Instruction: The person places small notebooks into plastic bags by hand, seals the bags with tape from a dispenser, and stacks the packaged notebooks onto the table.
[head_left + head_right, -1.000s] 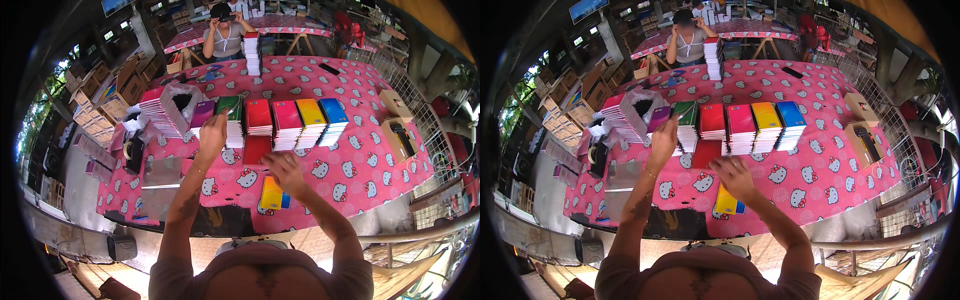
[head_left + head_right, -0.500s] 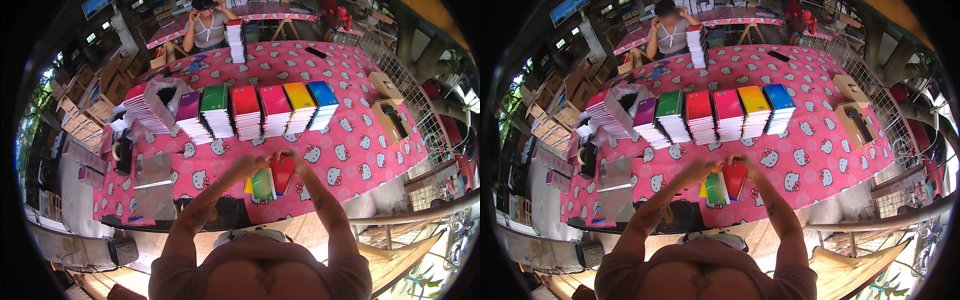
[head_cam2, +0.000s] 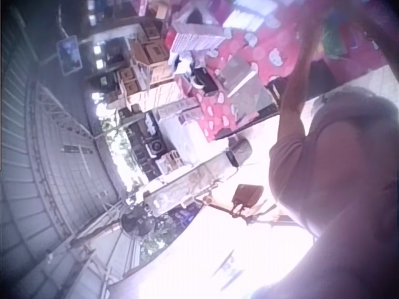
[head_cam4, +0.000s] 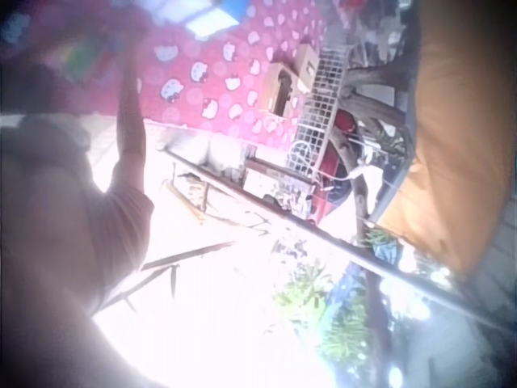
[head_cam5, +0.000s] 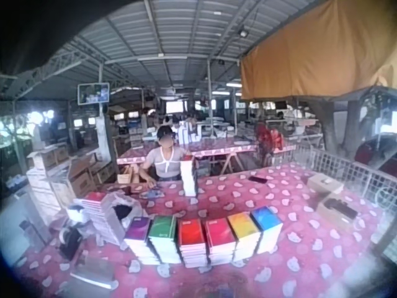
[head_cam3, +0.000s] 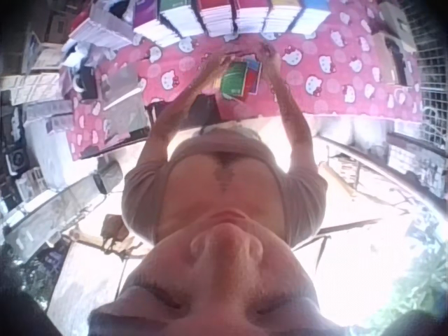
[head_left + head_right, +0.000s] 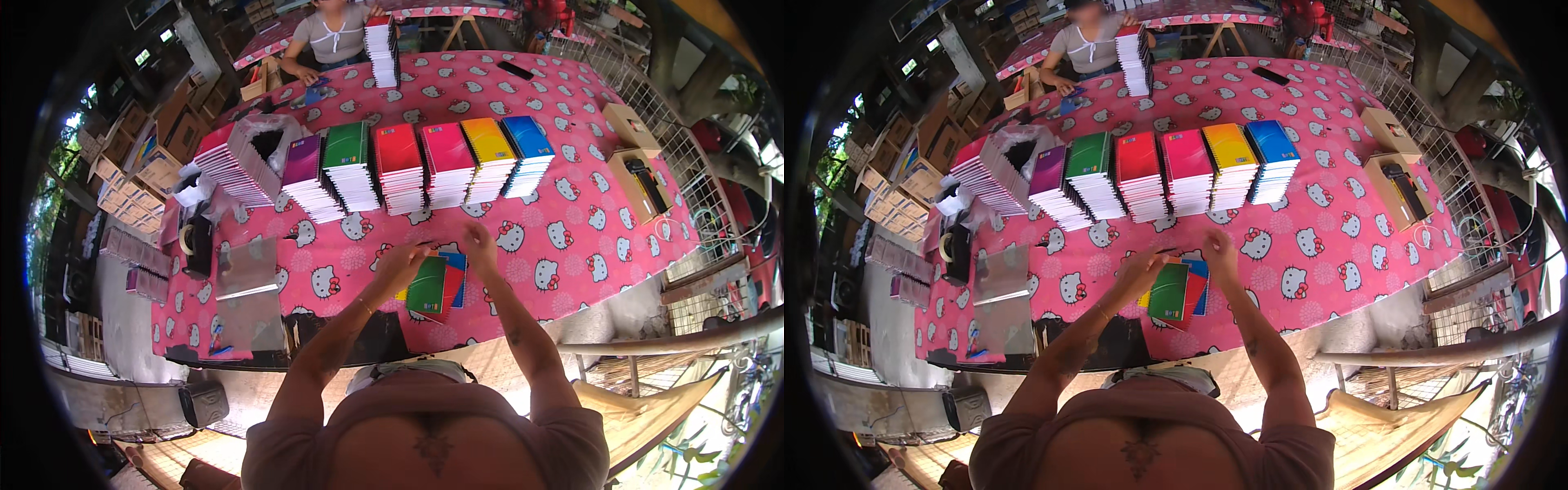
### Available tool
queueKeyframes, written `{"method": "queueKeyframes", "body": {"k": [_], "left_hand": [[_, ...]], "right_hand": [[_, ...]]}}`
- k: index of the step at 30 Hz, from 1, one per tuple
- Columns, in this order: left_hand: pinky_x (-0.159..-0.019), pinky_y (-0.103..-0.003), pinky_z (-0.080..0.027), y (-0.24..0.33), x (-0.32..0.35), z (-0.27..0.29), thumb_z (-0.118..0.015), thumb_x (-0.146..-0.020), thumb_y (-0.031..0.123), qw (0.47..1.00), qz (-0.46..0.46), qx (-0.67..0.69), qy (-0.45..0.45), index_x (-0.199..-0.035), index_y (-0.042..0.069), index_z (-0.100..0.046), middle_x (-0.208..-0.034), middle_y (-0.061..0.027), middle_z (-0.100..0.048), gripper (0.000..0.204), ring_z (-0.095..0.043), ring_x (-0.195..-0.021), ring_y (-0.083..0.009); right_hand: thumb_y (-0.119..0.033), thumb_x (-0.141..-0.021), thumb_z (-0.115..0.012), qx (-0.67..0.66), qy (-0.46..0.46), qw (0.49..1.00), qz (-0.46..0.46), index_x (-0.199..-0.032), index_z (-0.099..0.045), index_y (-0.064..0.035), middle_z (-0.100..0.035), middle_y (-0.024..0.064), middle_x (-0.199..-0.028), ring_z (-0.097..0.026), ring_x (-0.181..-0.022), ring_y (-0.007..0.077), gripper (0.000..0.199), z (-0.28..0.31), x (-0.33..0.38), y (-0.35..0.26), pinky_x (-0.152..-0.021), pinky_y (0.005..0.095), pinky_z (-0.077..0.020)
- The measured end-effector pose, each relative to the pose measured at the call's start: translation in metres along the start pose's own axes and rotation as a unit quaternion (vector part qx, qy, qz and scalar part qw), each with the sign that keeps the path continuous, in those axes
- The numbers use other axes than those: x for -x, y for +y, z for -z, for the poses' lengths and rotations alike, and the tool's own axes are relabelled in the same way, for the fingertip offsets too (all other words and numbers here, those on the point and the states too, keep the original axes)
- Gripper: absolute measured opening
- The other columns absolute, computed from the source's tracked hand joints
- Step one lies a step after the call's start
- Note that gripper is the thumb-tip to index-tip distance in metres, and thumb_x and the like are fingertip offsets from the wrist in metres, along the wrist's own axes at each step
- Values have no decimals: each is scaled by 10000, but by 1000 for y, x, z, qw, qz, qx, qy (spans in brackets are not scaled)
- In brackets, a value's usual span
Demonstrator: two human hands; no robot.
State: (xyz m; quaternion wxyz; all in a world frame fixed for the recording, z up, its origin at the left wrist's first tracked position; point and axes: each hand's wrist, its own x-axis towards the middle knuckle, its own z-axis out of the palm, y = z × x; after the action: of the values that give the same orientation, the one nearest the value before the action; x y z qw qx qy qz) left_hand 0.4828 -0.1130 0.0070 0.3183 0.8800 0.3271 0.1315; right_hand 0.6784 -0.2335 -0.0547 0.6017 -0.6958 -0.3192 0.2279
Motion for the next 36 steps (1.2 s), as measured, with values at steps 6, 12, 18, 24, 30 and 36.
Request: {"method": "queueKeyframes", "body": {"k": [6,12,18,24,30,36], "left_hand": [[-852,-476,-521,-53,41,-33,-713,-867,433,999,45,-14,10,-1170,0,-632,-1091,-184,-661,534,-630,-1062,-382],[-824,-432,-531,-48,36,-39,-789,-806,260,979,68,182,-67,-1117,-17,-610,-974,-147,-661,453,-655,-956,-333],[-789,-459,-530,-30,39,-32,-754,-821,185,999,17,14,-24,-1156,-14,-590,-1038,-172,-623,423,-639,-938,-358],[-866,-465,-495,57,-57,47,-674,-866,98,927,-249,-38,278,-1257,-6,-575,-1065,-171,-617,416,-594,-1001,-371],[-1053,-500,-414,69,-111,64,-684,-865,126,884,-333,-179,276,-1231,18,-634,-1251,-136,-630,385,-578,-1177,-324],[-1125,-530,-366,72,-104,72,-652,-901,98,867,-387,-178,259,-1155,61,-703,-1149,-88,-725,261,-682,-1082,-245]], "right_hand": [[-196,-782,-809,371,-12,925,80,-1284,-536,-76,-593,192,-1092,-624,-966,389,584,-6,99,-5,-849,467,-516],[-165,-740,-816,207,-24,978,-3,-1235,-528,-65,-521,197,-1145,-543,-1088,412,581,-3,85,-8,-909,517,-466],[-74,-796,-749,286,62,942,162,-1302,-528,-60,-513,208,-1272,-519,-1176,409,552,-2,61,-42,-983,496,-447],[-55,-852,-676,400,109,827,379,-1324,-569,-63,-556,151,-1321,-542,-1201,351,484,-2,-51,-140,-1020,492,-428],[-25,-906,-646,178,176,894,372,-1116,-677,-16,-661,178,-978,-656,-812,362,212,31,-67,-164,-755,439,-515],[14,-836,-652,307,148,866,366,-1041,-676,-39,-670,117,-1057,-609,-906,307,213,21,98,-121,-779,416,-475]]}}
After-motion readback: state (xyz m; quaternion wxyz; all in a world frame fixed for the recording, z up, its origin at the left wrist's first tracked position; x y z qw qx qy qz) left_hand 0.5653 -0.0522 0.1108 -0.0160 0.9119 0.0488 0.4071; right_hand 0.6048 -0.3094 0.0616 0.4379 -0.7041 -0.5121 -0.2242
